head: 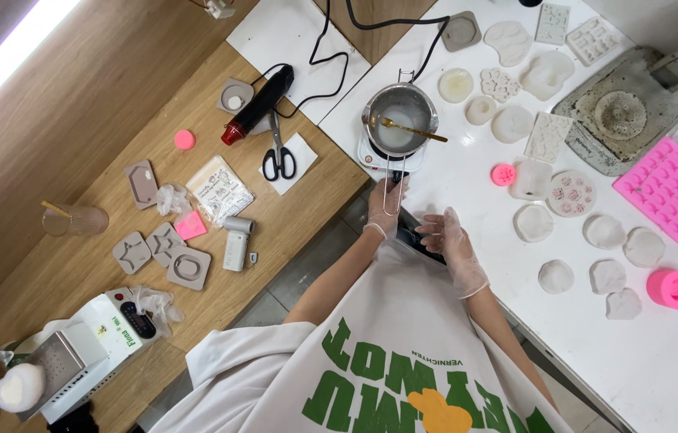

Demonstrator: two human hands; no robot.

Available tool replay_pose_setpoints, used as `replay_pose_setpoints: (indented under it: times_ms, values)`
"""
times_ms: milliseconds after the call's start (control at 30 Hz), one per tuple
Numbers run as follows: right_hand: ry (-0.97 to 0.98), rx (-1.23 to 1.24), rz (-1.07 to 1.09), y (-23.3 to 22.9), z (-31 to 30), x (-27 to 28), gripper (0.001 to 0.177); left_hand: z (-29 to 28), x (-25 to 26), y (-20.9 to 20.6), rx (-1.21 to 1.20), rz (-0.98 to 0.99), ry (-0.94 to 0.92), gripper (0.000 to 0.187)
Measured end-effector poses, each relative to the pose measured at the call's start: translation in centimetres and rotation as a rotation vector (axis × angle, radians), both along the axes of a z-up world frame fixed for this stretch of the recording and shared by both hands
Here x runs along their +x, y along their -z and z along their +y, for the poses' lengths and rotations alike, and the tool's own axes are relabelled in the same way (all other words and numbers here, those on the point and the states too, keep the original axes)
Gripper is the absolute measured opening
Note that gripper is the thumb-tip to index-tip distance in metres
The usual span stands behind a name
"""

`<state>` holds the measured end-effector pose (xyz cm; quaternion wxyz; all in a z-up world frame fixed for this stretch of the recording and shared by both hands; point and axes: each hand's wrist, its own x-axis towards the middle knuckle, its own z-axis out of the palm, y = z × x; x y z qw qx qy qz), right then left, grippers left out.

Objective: Check the temperature of melting wax using an infrared thermometer and stir the liquid wax in a pot.

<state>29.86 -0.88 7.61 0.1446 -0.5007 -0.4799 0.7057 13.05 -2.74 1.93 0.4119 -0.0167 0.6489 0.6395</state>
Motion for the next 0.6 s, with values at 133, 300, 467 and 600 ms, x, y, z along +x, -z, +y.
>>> replay_pose_setpoints:
  times_ms: [133, 300, 467, 600]
  values:
    - [0.093, 0.004, -0.055, -2.9, 0.6, -1.5, 0.057, 0.1, -0.9, 1.8, -0.050, 0.004, 0.076, 0.043]
    - [0.248, 0.151, -0.138, -4.9, 4.9, -4.7, 0.039, -0.4, -1.8, 6.2, -0.064, -0.047, 0.208, 0.040]
    - [0.249, 0.239, -0.185, -7.1, 8.3, -8.0, 0.048, -3.2, -4.0, -0.8, -0.088, -0.264, 0.339, 0.052]
    - [0.273, 0.288, -0.286, -6.8, 9.9, -10.1, 0.030, -4.8, -4.8, -11.1, 0.016, -0.390, 0.374, 0.062]
